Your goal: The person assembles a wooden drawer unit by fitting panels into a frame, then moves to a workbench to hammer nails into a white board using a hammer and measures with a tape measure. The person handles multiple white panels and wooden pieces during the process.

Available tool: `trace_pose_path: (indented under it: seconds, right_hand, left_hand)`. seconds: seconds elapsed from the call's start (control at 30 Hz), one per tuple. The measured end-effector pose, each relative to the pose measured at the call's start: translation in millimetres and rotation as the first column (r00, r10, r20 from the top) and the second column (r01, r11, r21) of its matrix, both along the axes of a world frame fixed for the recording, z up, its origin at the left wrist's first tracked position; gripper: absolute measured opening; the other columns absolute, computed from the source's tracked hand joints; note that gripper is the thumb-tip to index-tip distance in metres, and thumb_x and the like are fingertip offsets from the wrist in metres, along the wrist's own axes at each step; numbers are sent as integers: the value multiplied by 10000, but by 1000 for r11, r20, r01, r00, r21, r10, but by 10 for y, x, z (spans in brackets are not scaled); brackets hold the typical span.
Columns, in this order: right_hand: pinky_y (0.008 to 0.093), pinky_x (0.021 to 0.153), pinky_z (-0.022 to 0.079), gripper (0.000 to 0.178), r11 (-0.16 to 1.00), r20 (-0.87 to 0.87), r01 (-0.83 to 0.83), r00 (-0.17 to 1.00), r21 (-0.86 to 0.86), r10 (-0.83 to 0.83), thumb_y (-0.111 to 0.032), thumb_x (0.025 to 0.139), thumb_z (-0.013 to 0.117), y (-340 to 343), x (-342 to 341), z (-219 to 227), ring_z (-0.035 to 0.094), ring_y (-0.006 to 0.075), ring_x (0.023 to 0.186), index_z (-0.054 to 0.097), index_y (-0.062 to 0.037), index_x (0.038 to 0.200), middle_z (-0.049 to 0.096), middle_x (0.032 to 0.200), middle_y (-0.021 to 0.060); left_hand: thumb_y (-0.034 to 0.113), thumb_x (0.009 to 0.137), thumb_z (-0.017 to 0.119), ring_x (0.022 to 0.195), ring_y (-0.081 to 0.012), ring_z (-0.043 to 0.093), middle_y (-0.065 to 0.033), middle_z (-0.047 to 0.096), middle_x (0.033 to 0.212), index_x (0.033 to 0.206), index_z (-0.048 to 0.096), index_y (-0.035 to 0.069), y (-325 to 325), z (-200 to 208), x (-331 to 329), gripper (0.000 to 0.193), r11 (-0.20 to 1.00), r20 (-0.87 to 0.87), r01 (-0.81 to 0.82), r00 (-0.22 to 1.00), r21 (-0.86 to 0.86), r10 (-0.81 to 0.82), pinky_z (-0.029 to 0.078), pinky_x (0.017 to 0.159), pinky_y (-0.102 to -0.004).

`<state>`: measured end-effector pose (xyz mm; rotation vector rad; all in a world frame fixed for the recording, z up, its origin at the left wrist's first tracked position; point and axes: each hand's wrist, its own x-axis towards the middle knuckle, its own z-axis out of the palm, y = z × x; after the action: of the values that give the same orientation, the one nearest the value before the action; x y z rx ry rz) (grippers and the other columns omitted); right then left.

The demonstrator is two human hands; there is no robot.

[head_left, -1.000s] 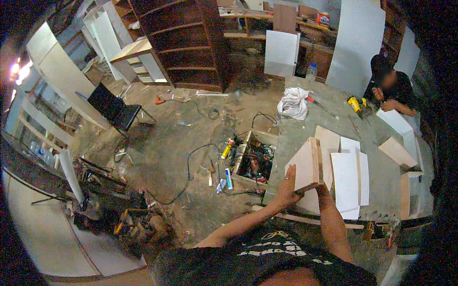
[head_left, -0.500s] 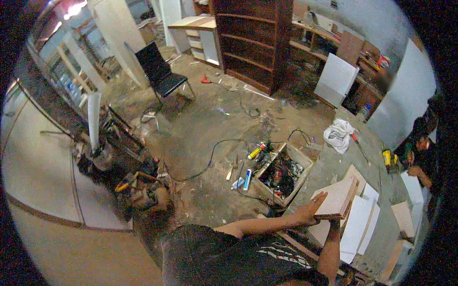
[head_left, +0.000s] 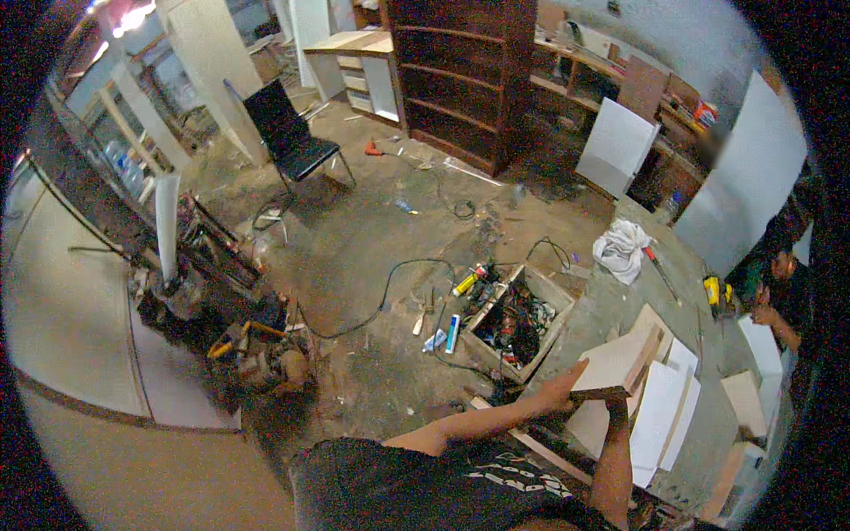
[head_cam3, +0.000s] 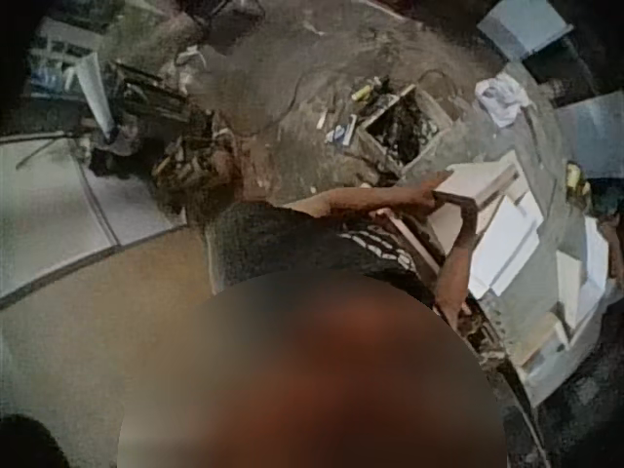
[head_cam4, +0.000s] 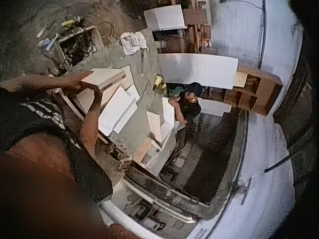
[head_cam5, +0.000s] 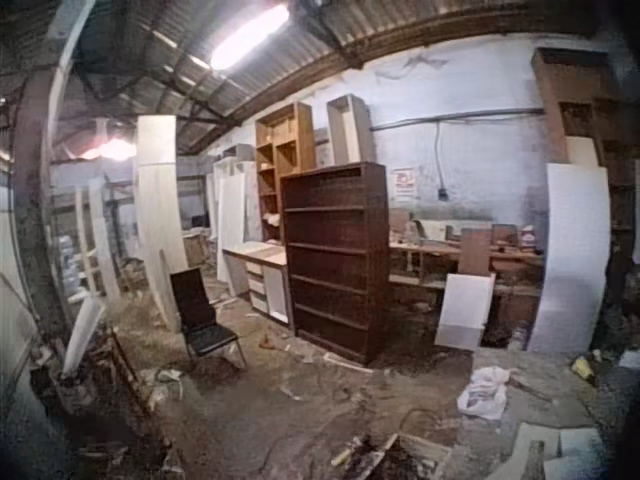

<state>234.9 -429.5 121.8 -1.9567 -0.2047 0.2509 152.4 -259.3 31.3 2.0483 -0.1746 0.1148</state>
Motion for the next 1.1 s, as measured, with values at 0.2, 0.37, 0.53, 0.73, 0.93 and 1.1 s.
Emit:
trace_pose_path:
  seconds: [0.2, 0.37, 0.53, 0.73, 0.93, 1.1]
  right_hand:
    - [385, 815, 546, 252, 993, 79, -27, 996, -112, 36, -237, 913, 657, 72, -326, 75, 661, 256, 873, 686, -42, 1070, 709, 1003, 109]
    - [441, 868, 527, 240, 908, -84, -190, 982, -373, 171, -284, 987, 580, -397, -1327, 140, 668, 317, 906, 682, -101, 1104, 703, 981, 172]
    - [430, 856, 526, 240, 914, -594, -328, 794, -238, 130, -278, 983, 590, -1240, -2333, 92, 660, 303, 896, 675, -97, 1115, 699, 983, 159]
    - [416, 842, 524, 241, 913, -702, -397, 677, -96, 221, -270, 978, 602, -1429, -3259, -327, 652, 286, 884, 667, -93, 1128, 694, 986, 143]
    - [403, 827, 522, 246, 959, -678, -279, 714, -46, 175, -262, 973, 614, -994, -3599, -779, 643, 268, 872, 659, -88, 1141, 689, 989, 127]
    - [392, 815, 521, 253, 974, -691, -225, 708, -23, 147, -256, 969, 624, -871, -3718, -827, 636, 254, 861, 652, -84, 1152, 685, 991, 114]
  left_hand:
    - [208, 869, 707, 1366, -448, 450, -258, 341, 1578, 1618, 100, 88, 147, 216, -48, 971, 990, -213, 117, 968, -73, -130, 419, 1104, -489]
    - [148, 786, 748, 1270, -479, 521, -274, 448, 1499, 1614, 137, 84, 214, 281, -34, 1030, 997, 86, 43, 996, -66, -37, 473, 1025, -503]
    - [157, 734, 795, 1307, -445, 512, -282, 491, 1458, 1603, 156, 58, 212, 251, -31, 1082, 993, -156, 99, 982, -56, -107, 445, 1074, -472]
    - [251, 756, 772, 898, -376, 689, -183, 724, 983, 1017, 730, 36, 247, -66, 72, 340, 978, 27, 173, 984, 115, -177, 556, 775, -457]
    - [340, 832, 759, 839, -440, 697, -230, 716, 897, 927, 688, -28, 250, -303, 145, 387, 981, 402, -33, 915, 191, -47, 576, 746, -494]
    - [289, 806, 748, 797, -426, 689, -206, 712, 871, 913, 681, -9, 159, -262, 110, 324, 983, 170, -125, 980, 131, 102, 569, 708, -493]
